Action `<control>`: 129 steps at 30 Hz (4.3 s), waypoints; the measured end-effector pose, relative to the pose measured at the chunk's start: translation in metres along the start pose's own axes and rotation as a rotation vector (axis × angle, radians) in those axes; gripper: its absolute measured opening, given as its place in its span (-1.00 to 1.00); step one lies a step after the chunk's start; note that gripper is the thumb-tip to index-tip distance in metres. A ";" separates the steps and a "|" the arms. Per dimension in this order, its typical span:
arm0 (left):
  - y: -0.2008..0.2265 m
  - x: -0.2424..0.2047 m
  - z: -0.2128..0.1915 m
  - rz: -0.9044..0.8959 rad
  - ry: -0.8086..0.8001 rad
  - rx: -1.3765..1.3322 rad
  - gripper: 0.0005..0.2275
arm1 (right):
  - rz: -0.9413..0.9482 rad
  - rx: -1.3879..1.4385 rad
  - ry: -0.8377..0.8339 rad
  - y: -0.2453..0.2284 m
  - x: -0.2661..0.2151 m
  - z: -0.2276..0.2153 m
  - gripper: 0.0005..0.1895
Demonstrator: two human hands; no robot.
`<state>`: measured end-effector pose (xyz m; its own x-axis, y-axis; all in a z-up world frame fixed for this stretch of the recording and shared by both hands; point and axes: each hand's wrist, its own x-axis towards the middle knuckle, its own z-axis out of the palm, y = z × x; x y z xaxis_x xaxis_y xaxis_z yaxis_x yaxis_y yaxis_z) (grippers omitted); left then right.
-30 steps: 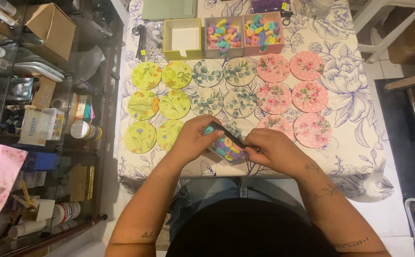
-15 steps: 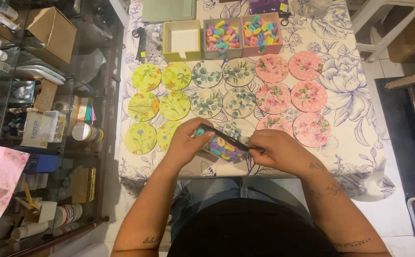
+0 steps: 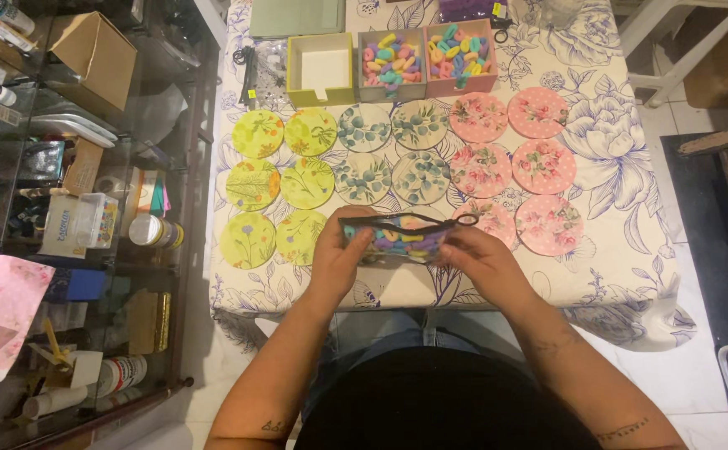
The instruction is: The person organizes colored plastic items into small plastic bags, using scissors to trim bags or tags, and places the filled bags into boxes.
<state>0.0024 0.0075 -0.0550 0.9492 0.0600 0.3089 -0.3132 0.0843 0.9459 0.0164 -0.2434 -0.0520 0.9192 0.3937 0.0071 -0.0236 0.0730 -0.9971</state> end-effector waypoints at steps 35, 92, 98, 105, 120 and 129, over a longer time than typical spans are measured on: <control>0.038 -0.003 0.017 -0.349 -0.115 -0.181 -0.36 | -0.287 -0.080 0.056 -0.009 0.008 0.014 -0.53; -0.070 0.288 -0.135 -0.230 0.056 0.064 -0.47 | -0.759 -0.766 -0.106 -0.005 0.352 0.073 -0.54; -0.070 0.285 -0.138 -0.235 0.069 0.045 -0.50 | -0.686 -0.697 -0.157 -0.012 0.348 0.068 -0.46; -0.066 0.280 -0.143 -0.207 0.058 0.082 -0.54 | -0.601 -0.700 -0.196 -0.027 0.344 0.062 -0.46; -0.054 0.272 -0.138 -0.190 0.095 0.184 -0.48 | -0.615 -0.512 -0.365 -0.031 0.368 0.063 -0.15; -0.041 0.267 -0.137 -0.156 0.091 0.184 -0.50 | -0.460 -0.520 -0.192 -0.027 0.368 0.051 -0.37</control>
<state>0.2643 0.1560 -0.0250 0.9763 0.1504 0.1558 -0.1446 -0.0828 0.9860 0.3353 -0.0539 -0.0183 0.7045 0.5855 0.4012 0.5838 -0.1565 -0.7967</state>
